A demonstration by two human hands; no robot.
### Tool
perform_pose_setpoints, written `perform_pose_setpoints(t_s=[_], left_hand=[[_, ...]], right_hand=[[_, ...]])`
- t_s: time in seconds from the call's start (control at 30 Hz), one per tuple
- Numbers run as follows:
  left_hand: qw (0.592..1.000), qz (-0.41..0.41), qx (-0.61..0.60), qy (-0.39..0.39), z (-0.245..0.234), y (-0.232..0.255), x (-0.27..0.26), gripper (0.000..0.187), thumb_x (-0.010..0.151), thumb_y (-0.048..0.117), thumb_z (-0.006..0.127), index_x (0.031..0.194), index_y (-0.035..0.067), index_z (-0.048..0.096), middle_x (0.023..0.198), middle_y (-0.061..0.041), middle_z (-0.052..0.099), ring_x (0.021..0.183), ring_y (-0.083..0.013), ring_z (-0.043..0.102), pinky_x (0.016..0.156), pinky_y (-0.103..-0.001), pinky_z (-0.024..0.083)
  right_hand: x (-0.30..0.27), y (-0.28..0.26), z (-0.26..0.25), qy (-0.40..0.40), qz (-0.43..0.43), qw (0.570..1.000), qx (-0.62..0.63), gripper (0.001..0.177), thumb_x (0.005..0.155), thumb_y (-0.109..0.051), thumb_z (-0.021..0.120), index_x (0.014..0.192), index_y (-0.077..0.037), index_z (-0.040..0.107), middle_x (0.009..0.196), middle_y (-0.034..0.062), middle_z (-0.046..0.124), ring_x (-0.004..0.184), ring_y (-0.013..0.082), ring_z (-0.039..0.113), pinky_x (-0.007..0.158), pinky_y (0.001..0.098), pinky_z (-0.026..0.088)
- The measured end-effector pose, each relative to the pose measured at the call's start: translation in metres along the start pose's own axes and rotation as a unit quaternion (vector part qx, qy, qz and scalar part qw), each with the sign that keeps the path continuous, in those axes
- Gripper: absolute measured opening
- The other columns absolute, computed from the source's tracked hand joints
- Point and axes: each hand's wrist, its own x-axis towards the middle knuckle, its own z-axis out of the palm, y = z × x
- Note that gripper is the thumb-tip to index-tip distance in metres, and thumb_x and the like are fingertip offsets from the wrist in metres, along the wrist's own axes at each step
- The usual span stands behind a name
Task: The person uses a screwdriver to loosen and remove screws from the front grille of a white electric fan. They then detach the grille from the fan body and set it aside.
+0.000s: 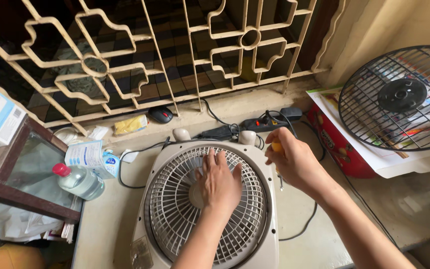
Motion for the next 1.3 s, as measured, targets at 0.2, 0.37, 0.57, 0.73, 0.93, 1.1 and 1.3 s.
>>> perform_pose_setpoints(t_s=[0.2,0.37,0.57,0.73,0.93,1.1,1.3], left_hand=[[1.000,-0.012,-0.005,-0.006,0.007,0.004,0.011,0.054,0.096,0.039,0.060,0.138,0.007,0.049,0.159,-0.021,0.032,0.150,-0.0393,0.025,0.120,-0.063,0.015],[1.000,-0.019,-0.001,-0.016,0.009,0.007,0.019,0.058,0.094,0.040,0.063,0.142,0.010,0.048,0.160,-0.019,0.032,0.151,-0.0370,0.024,0.122,-0.061,0.012],[0.998,-0.032,0.034,-0.036,0.009,0.010,0.023,0.063,0.093,0.042,0.065,0.145,0.014,0.044,0.162,-0.019,0.027,0.153,-0.0368,0.018,0.123,-0.060,0.006],[0.996,-0.041,0.056,-0.049,0.012,0.012,0.019,0.066,0.092,0.042,0.066,0.149,0.015,0.044,0.162,-0.018,0.025,0.153,-0.0349,0.014,0.121,-0.064,0.001],[0.996,-0.047,0.064,-0.047,0.015,0.013,0.020,0.068,0.090,0.041,0.067,0.149,0.015,0.046,0.163,-0.017,0.026,0.154,-0.0334,0.013,0.121,-0.063,-0.001],[0.998,-0.032,0.057,-0.023,0.018,0.010,0.018,0.064,0.089,0.039,0.068,0.147,0.017,0.052,0.165,-0.017,0.028,0.152,-0.0339,0.015,0.120,-0.063,0.000],[0.998,-0.022,0.062,0.016,0.022,0.012,0.017,0.062,0.087,0.039,0.069,0.143,0.015,0.056,0.161,-0.019,0.034,0.150,-0.0357,0.018,0.119,-0.064,0.002]], right_hand=[[0.002,0.004,-0.008,0.020,-0.040,0.998,-0.032,0.026,0.092,-0.016,0.066,0.109,-0.004,0.052,0.086,0.0101,0.077,0.077,0.0210,0.078,0.065,0.0334,0.059],[0.000,0.006,-0.012,0.028,-0.023,0.998,-0.045,0.029,0.090,-0.022,0.069,0.108,-0.006,0.052,0.081,0.0130,0.076,0.067,0.0238,0.073,0.059,0.0380,0.056],[0.007,0.008,-0.018,0.032,0.017,0.998,-0.058,0.031,0.093,-0.027,0.067,0.108,-0.007,0.049,0.082,0.0145,0.076,0.061,0.0245,0.071,0.056,0.0387,0.054],[0.010,0.018,-0.019,0.028,0.026,0.998,-0.051,0.032,0.092,-0.029,0.067,0.106,-0.006,0.050,0.078,0.0139,0.075,0.056,0.0228,0.067,0.054,0.0379,0.053],[0.013,0.030,-0.019,0.009,0.041,0.999,-0.028,0.030,0.091,-0.028,0.068,0.106,-0.007,0.051,0.069,0.0137,0.072,0.054,0.0203,0.063,0.052,0.0364,0.050],[0.018,0.037,-0.019,-0.006,0.045,0.999,0.002,0.030,0.091,-0.027,0.069,0.104,-0.008,0.051,0.067,0.0124,0.070,0.055,0.0166,0.065,0.050,0.0350,0.050],[0.024,0.043,-0.016,-0.030,0.067,0.997,-0.017,0.028,0.092,-0.026,0.068,0.106,-0.008,0.051,0.066,0.0156,0.069,0.055,0.0194,0.060,0.053,0.0366,0.048]])
